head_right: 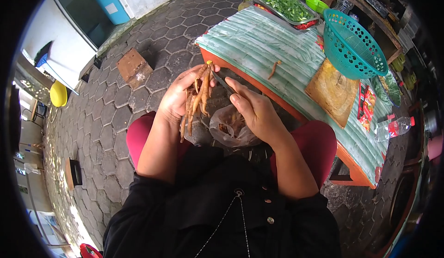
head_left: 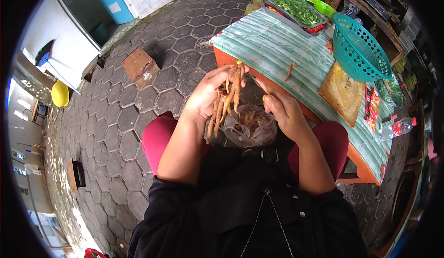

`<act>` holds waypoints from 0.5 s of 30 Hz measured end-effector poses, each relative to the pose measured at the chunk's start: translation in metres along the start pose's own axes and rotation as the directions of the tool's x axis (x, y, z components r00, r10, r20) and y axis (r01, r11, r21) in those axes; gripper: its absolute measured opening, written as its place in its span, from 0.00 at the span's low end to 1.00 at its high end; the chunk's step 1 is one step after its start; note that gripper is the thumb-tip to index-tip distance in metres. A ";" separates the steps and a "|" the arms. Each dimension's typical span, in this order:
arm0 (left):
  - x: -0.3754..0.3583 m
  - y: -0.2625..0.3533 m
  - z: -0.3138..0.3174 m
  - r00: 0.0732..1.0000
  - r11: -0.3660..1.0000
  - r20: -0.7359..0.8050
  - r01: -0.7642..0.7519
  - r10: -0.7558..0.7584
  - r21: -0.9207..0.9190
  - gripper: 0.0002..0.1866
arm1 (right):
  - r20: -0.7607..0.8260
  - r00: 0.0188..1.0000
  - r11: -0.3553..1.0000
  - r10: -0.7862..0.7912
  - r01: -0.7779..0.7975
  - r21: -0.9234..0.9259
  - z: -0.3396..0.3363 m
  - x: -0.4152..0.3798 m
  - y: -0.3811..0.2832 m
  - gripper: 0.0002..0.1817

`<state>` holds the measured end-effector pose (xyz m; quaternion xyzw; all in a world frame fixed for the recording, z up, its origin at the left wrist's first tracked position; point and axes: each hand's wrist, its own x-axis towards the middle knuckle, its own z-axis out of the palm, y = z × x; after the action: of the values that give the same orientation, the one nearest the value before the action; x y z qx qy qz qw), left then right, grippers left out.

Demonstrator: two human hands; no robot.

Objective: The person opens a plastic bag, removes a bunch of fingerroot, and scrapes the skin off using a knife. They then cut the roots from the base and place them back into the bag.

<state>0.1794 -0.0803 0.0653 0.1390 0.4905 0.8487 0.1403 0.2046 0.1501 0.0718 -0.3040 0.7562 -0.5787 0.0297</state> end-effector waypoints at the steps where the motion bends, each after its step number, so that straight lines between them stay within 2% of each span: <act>1: 0.000 0.000 0.002 0.999 0.999 -0.029 -0.015 0.014 -0.031 0.23 | 0.003 1.000 1.000 0.018 -0.018 0.002 0.000 0.000 -0.003 0.23; 2: -0.001 -0.001 0.002 0.999 0.999 -0.028 -0.016 0.015 -0.030 0.23 | 0.003 1.000 1.000 0.017 -0.017 0.000 -0.001 0.000 -0.006 0.23; 4: -0.002 -0.001 0.002 0.998 1.000 -0.065 -0.007 0.005 -0.029 0.24 | -0.051 0.999 0.966 -0.016 0.002 -0.258 -0.002 0.000 -0.012 0.25; 5: -0.001 -0.001 0.004 0.998 1.000 -0.065 -0.007 0.005 -0.029 0.24 | -0.051 0.999 0.966 -0.016 0.002 -0.258 -0.001 0.000 -0.010 0.25; 7: 0.000 -0.001 0.008 0.995 1.000 -0.099 0.004 -0.005 -0.010 0.23 | -0.148 0.954 0.812 -0.262 0.135 -0.568 -0.001 0.000 -0.002 0.24; 11: 0.003 -0.001 0.008 0.996 0.998 -0.082 0.036 -0.032 0.043 0.20 | -0.153 0.963 0.734 -0.222 0.062 -0.677 -0.006 0.000 -0.006 0.26; 13: 0.002 0.000 0.017 0.987 0.985 -0.161 0.041 -0.014 0.166 0.18 | -0.140 0.961 0.663 -0.238 0.056 -0.747 -0.006 0.000 -0.005 0.27; 15: -0.001 0.005 0.026 0.987 0.978 -0.159 0.057 -0.025 0.199 0.18 | -0.138 0.970 0.654 -0.201 0.028 -0.756 -0.006 -0.001 -0.005 0.28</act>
<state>0.1898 -0.0627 0.0824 0.0757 0.5868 0.7994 0.1043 0.2047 0.1546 0.0776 -0.2738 0.9048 -0.2460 -0.2144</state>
